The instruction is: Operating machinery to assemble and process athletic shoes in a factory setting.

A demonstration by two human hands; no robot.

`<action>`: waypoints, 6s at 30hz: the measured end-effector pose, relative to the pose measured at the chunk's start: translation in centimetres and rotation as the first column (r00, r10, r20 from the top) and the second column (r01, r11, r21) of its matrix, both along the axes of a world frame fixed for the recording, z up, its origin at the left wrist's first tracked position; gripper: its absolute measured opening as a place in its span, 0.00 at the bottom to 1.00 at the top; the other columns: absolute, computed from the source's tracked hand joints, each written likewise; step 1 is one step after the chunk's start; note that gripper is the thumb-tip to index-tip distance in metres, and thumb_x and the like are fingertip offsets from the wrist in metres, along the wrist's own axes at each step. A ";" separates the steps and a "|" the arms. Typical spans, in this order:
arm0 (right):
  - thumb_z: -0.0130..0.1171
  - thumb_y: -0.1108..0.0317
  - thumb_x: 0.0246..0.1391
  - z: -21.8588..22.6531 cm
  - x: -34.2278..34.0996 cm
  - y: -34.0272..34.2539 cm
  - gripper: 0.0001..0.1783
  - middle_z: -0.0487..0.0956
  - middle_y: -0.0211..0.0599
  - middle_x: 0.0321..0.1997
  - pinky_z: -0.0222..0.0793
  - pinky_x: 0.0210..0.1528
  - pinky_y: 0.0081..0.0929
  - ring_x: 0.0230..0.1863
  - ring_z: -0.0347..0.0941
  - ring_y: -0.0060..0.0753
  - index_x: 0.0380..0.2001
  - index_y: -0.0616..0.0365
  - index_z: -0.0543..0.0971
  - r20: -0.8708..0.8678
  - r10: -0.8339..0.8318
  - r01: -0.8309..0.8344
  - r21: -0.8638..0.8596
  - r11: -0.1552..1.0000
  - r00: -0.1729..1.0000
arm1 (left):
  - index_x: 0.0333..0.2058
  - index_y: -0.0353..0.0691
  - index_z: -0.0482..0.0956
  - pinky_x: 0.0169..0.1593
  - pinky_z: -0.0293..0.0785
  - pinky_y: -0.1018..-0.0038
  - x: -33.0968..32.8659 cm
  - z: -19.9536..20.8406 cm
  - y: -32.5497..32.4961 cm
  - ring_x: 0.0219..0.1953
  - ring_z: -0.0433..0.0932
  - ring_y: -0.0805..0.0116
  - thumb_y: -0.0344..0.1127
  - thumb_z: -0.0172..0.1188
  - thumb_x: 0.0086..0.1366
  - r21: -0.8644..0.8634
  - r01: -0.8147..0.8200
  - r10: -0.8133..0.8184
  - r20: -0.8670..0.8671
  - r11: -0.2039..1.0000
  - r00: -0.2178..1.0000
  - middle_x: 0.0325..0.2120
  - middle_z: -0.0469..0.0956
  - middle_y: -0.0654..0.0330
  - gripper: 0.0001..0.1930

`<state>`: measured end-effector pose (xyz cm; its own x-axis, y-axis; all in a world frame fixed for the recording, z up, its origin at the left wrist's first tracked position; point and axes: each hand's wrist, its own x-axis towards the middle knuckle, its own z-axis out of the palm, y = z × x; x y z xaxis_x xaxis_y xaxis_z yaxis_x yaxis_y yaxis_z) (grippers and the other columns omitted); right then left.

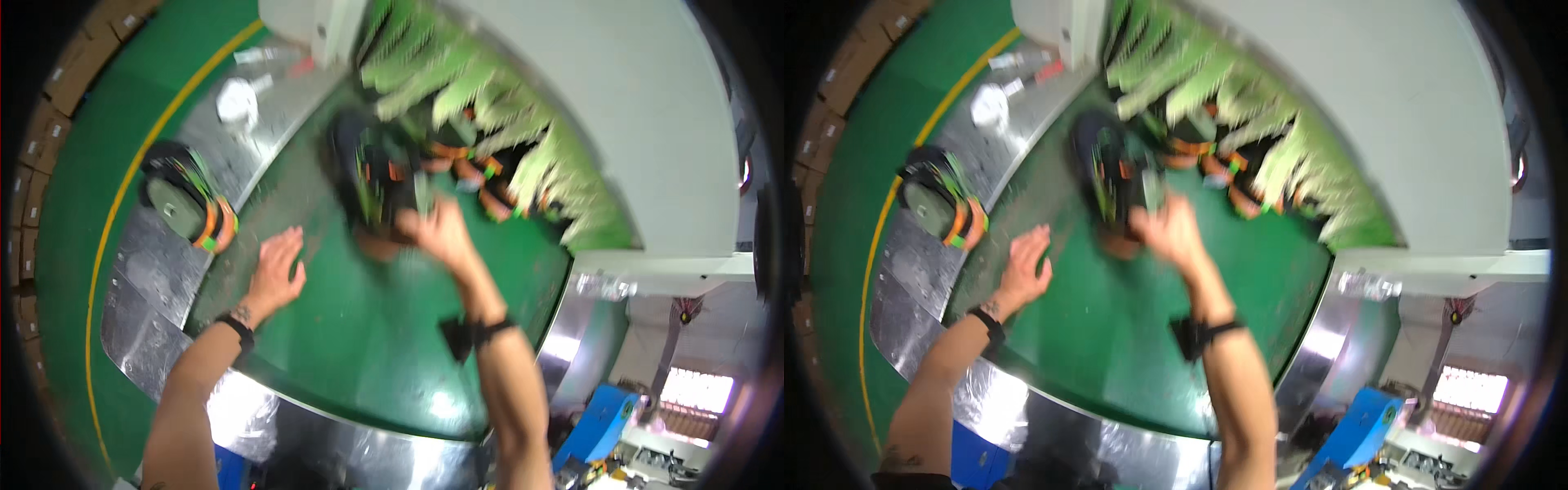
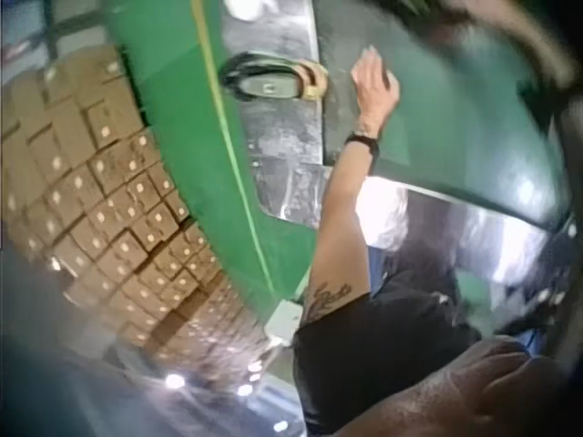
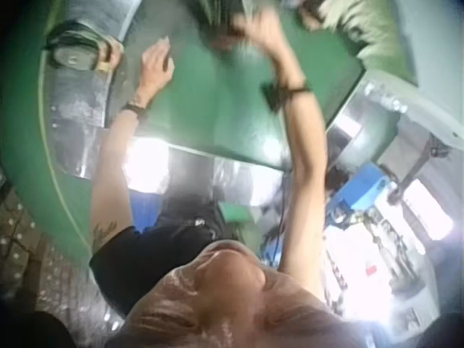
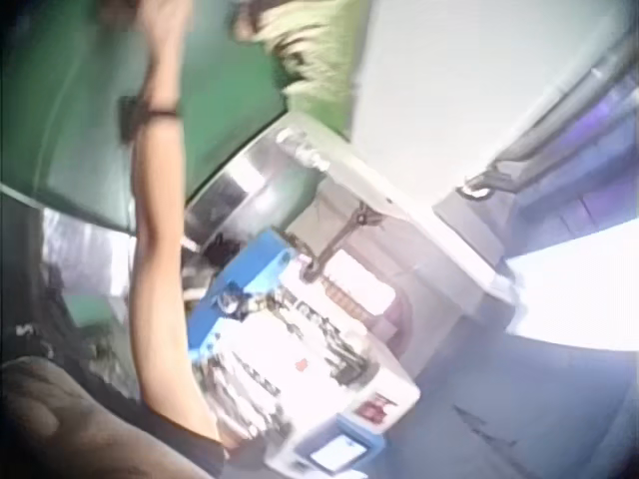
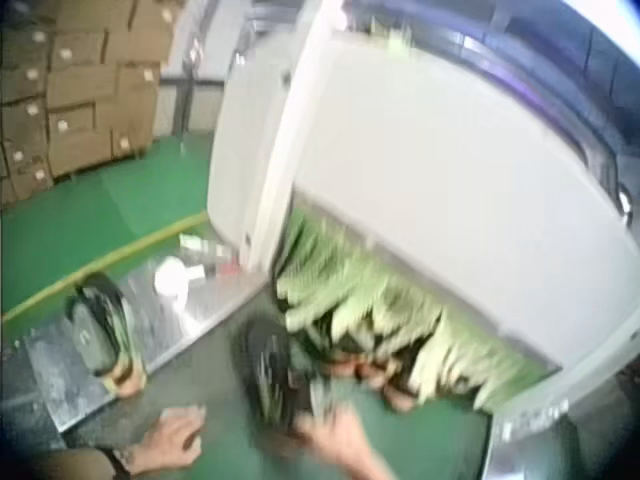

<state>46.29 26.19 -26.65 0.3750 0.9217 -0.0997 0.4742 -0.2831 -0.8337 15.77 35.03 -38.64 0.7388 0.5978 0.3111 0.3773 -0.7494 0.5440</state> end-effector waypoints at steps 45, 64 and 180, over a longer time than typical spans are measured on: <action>0.58 0.82 0.46 24.1 -74.8 -96.2 0.28 0.76 0.40 0.46 0.73 0.45 0.28 0.43 0.75 0.32 0.54 0.62 0.69 -0.856 -0.117 0.225 0.000 -0.974 -0.504 | 0.35 0.33 0.72 0.42 0.73 0.65 -5.2 31.3 -127.2 0.40 0.76 0.58 0.39 0.61 0.52 -0.515 0.856 -0.998 0.013 0.039 0.054 0.33 0.75 0.53 0.16; 0.59 0.76 0.41 29.2 -57.8 -115.0 0.21 0.79 0.43 0.40 0.77 0.47 0.38 0.42 0.79 0.41 0.44 0.61 0.74 -0.871 -0.304 0.685 -0.050 -0.727 -0.387 | 0.60 0.30 0.61 0.61 0.65 0.66 -6.7 42.9 -86.2 0.56 0.72 0.60 0.27 0.70 0.35 -0.906 0.058 -0.881 0.422 -0.420 0.216 0.53 0.72 0.54 0.48; 0.66 0.69 0.50 26.9 -33.7 -61.5 0.31 0.74 0.44 0.53 0.68 0.55 0.31 0.52 0.72 0.32 0.54 0.68 0.66 -0.847 -0.484 0.919 0.014 0.394 0.221 | 0.64 0.35 0.50 0.58 0.69 0.66 -1.7 35.6 -47.4 0.55 0.71 0.63 0.38 0.62 0.58 -0.903 0.205 -0.566 0.401 -0.379 0.721 0.55 0.67 0.53 0.40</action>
